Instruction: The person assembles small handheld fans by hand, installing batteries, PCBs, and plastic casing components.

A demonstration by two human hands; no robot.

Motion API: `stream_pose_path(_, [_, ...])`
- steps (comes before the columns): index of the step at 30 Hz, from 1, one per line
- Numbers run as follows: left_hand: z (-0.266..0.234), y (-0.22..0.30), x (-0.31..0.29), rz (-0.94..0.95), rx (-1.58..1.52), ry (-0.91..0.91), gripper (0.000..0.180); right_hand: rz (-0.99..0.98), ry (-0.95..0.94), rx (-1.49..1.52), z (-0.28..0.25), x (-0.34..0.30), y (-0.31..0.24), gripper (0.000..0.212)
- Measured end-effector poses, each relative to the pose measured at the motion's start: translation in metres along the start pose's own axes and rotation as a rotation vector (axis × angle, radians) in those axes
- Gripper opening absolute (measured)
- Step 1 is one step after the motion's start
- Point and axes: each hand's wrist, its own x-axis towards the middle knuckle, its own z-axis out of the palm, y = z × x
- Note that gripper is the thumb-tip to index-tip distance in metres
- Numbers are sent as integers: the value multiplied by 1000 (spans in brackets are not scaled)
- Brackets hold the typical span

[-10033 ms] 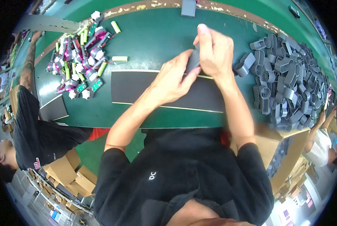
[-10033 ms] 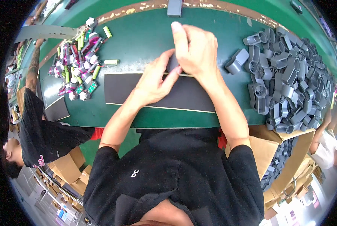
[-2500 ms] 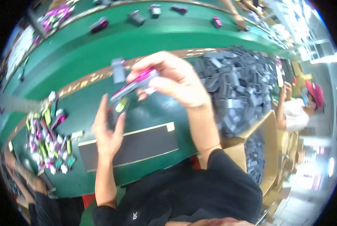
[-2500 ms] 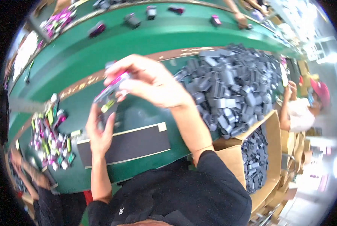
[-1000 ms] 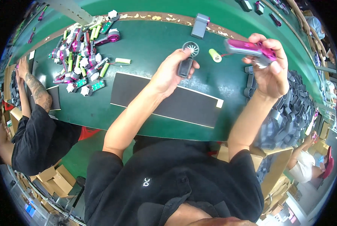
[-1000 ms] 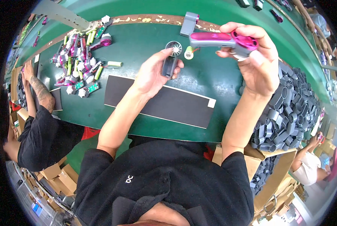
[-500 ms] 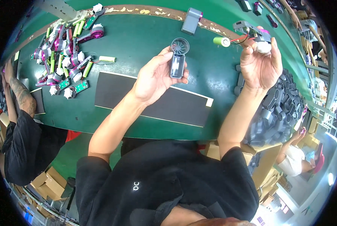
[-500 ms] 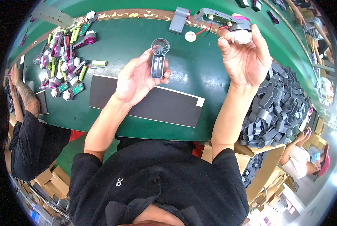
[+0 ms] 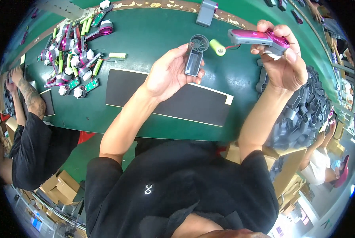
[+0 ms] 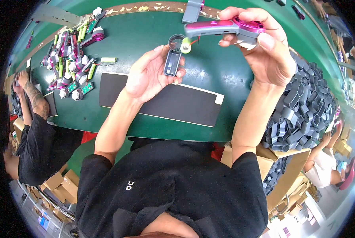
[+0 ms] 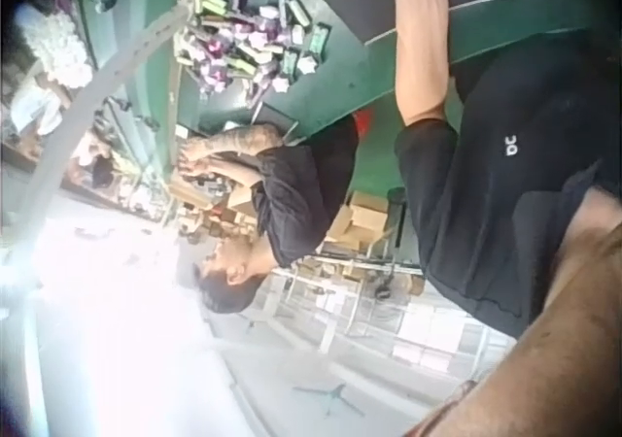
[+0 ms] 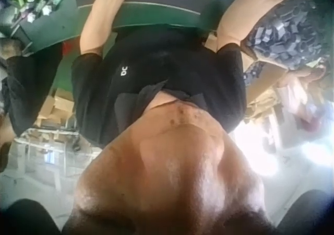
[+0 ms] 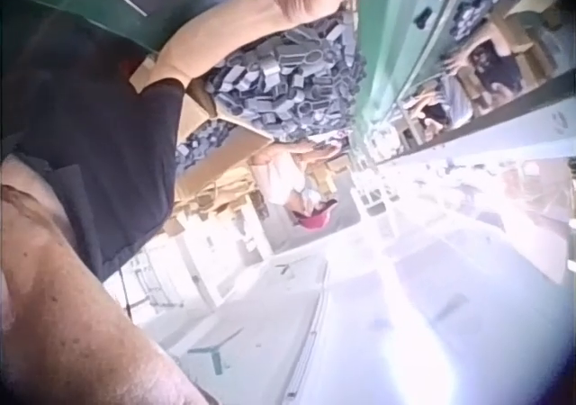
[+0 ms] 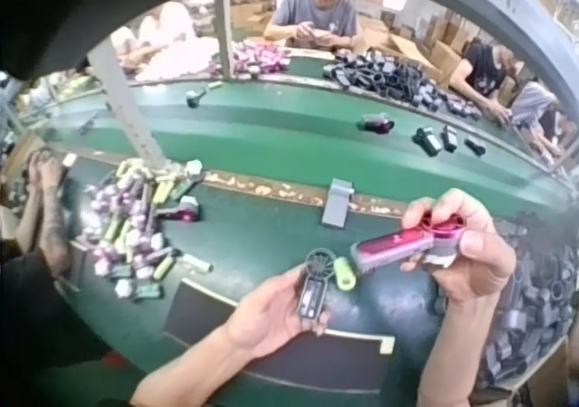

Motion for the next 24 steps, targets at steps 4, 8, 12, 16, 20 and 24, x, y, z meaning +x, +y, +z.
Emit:
stream_pose_path(4, [0,-2,0,-32,18,12,45,71,-92,-154,-4,-3,3,55])
stream_pose_path(8, [0,-5,-1,-68,-7,-13,45,88,-119,-224,-4,-1,10,56])
stream_pose_path(12, [4,-4,-3,-55,-7,-4,45,103,-129,-270,-5,0,16,54])
stream_pose_path(16, [-3,-4,-4,-60,-34,-46,53,126,-131,-270,-4,4,20,54])
stream_pose_path(20, [-2,-2,-6,-58,-88,-97,50,167,-166,-237,2,11,23,52])
stream_pose_path(24, [1,0,-6,-48,-84,-86,48,160,-157,-234,10,13,25,48])
